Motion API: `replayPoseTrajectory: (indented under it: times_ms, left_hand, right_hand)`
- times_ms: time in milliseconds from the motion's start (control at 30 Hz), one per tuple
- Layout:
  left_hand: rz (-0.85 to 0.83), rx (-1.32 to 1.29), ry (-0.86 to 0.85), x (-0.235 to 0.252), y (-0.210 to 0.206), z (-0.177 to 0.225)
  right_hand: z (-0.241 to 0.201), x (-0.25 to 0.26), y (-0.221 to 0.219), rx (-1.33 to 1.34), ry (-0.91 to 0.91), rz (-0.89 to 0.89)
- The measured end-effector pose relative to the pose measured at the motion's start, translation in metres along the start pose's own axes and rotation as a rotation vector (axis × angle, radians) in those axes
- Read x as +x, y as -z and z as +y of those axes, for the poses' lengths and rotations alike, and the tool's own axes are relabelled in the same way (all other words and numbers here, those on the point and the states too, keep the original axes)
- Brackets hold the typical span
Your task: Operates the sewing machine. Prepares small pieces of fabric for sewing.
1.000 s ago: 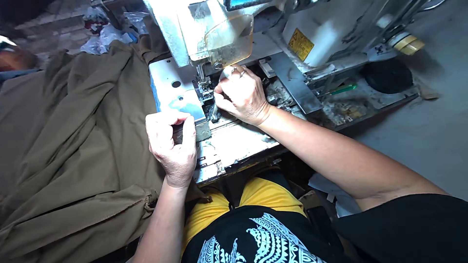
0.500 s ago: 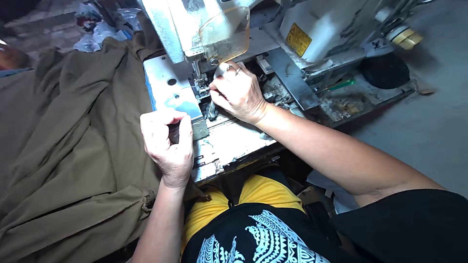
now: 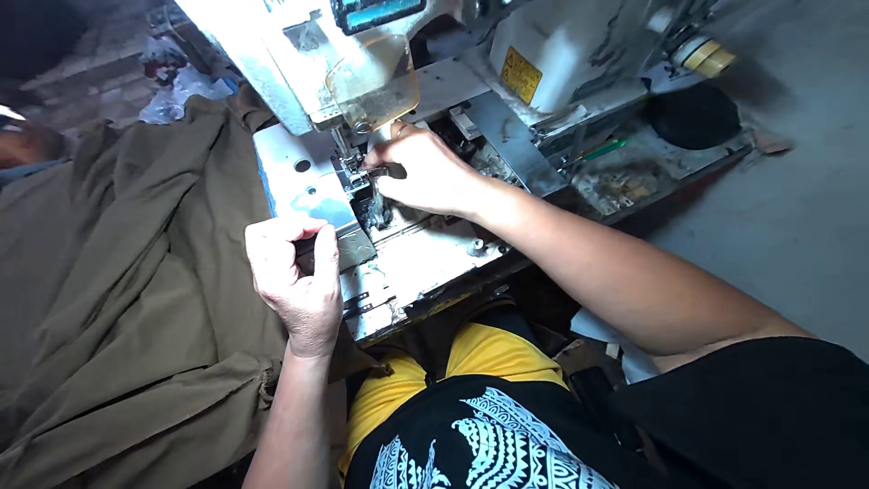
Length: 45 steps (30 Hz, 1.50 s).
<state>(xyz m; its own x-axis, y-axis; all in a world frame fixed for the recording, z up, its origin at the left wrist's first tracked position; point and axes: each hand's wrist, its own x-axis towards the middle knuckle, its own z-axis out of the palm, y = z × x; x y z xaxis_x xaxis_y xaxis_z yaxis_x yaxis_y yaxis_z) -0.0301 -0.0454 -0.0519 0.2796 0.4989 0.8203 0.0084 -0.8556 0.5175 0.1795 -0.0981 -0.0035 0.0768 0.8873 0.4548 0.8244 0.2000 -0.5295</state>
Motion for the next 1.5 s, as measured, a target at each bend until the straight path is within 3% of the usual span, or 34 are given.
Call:
replayPoseTrajectory:
  times_ms: [267, 467, 633, 733, 800, 833, 933, 1000, 1200, 1333, 1500]
  left_hand:
    - [-0.026, -0.013, 0.014, 0.003, 0.003, 0.002]
    - [-0.309, 0.150, 0.227, 0.053, 0.036, 0.007]
    - [-0.540, 0.187, 0.375, 0.124, 0.029, -0.014]
    - [-0.578, -0.221, 0.735, 0.149, 0.001, -0.024]
    - [-0.554, -0.415, 0.871, 0.154, -0.014, -0.028]
    - [-0.527, -0.454, 0.873, 0.152, -0.018, -0.033]
    - [-0.393, -0.488, 0.835, 0.140, -0.024, -0.046]
    - [-0.322, -0.508, 0.827, 0.138, -0.023, -0.045]
    - [-0.294, -0.481, 0.716, 0.130, -0.023, -0.049]
    - [-0.281, -0.514, 0.675, 0.125, -0.020, -0.050]
    - [-0.272, -0.557, 0.644, 0.127, -0.022, -0.051]
  right_hand:
    - [-0.009, 0.015, 0.017, 0.091, -0.173, -0.112]
    - [-0.012, 0.024, 0.012, 0.071, -0.261, -0.091]
    - [-0.007, 0.032, 0.009, 0.201, -0.292, 0.315]
    - [-0.003, 0.049, 0.004, 0.673, -0.450, 0.528]
    - [-0.006, 0.057, -0.001, 0.917, -0.478, 0.579]
    - [-0.008, 0.055, -0.001, 0.854, -0.435, 0.553]
    - [-0.005, 0.038, 0.001, 0.211, -0.193, 0.383]
    - [-0.008, 0.021, 0.009, -0.032, -0.176, 0.194]
    - [-0.019, 0.009, 0.004, -0.096, -0.145, -0.069]
    - [-0.003, 0.009, 0.001, 0.051, -0.055, -0.012]
    - [-0.001, 0.011, 0.009, 0.158, -0.104, -0.046]
